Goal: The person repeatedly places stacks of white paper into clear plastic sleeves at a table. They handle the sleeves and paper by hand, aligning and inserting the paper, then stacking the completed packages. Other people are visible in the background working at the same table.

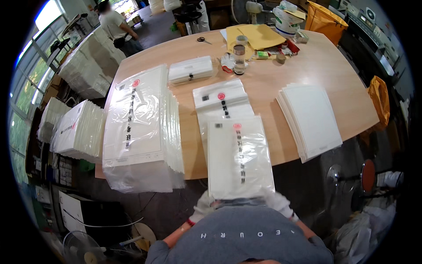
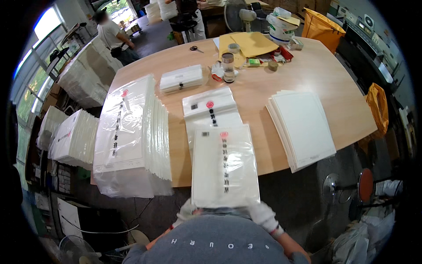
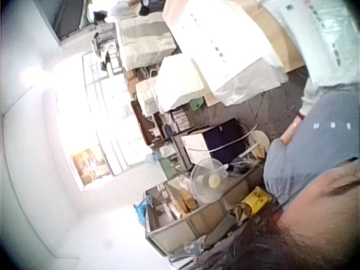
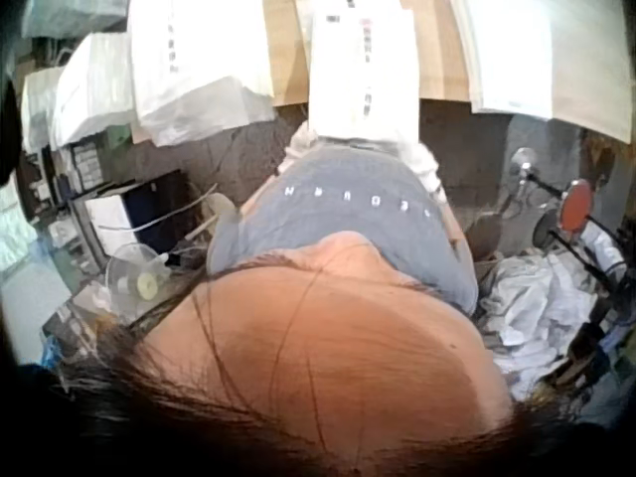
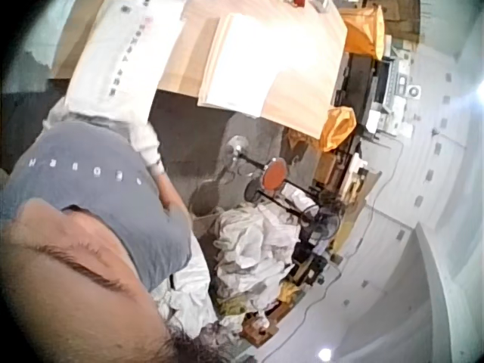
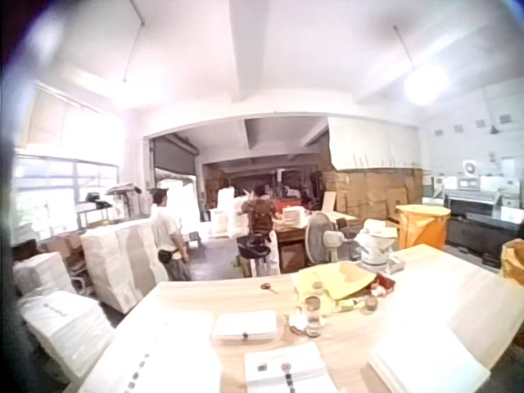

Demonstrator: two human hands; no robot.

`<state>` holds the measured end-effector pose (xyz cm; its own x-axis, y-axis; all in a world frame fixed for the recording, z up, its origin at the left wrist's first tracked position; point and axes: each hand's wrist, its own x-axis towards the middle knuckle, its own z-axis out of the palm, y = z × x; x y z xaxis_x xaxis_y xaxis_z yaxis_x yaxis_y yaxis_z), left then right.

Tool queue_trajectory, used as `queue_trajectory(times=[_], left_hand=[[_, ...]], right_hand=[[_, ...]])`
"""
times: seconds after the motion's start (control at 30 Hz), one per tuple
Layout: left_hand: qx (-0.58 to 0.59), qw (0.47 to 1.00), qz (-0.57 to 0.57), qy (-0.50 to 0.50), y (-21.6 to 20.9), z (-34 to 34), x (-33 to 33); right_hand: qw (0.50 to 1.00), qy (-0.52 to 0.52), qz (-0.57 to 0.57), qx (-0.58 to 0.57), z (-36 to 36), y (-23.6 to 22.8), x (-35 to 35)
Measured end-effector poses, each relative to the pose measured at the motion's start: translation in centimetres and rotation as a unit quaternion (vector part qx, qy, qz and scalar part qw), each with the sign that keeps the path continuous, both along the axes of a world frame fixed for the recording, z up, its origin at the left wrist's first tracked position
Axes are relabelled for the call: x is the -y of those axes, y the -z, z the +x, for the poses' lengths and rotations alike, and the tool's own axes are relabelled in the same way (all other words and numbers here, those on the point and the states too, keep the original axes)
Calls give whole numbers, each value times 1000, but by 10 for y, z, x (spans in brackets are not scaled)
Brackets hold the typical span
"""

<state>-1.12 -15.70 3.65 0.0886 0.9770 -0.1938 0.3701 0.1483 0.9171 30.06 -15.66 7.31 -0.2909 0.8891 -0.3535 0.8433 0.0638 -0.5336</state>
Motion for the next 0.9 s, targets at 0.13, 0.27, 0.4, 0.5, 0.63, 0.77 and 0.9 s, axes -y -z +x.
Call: queue_trajectory(times=[0.13,0.27,0.4,0.5,0.63,0.77,0.9], left_hand=[[-18,996,72,-49,-35,-5,-12],[37,973,229,17,-47,13,-29],[-80,920,333,188,-146,30,-60],[113,981,152,45,-185,-8,-45],[224,765,576,-182,-195,-57,-55],[144,750,528,-371,-181,-190,-68],[208,774,364,-475,-138,-235,-63]], right_hand=[[978,78,-72,-179,9,-36,6],[898,192,74,-389,38,37,-10],[698,290,-228,-614,-37,19,-35],[675,249,-169,-674,-87,-10,-64],[671,119,-210,-701,-159,-68,-122],[701,-102,-344,-616,-229,-115,-134],[711,-73,-356,-602,-276,-85,-109]])
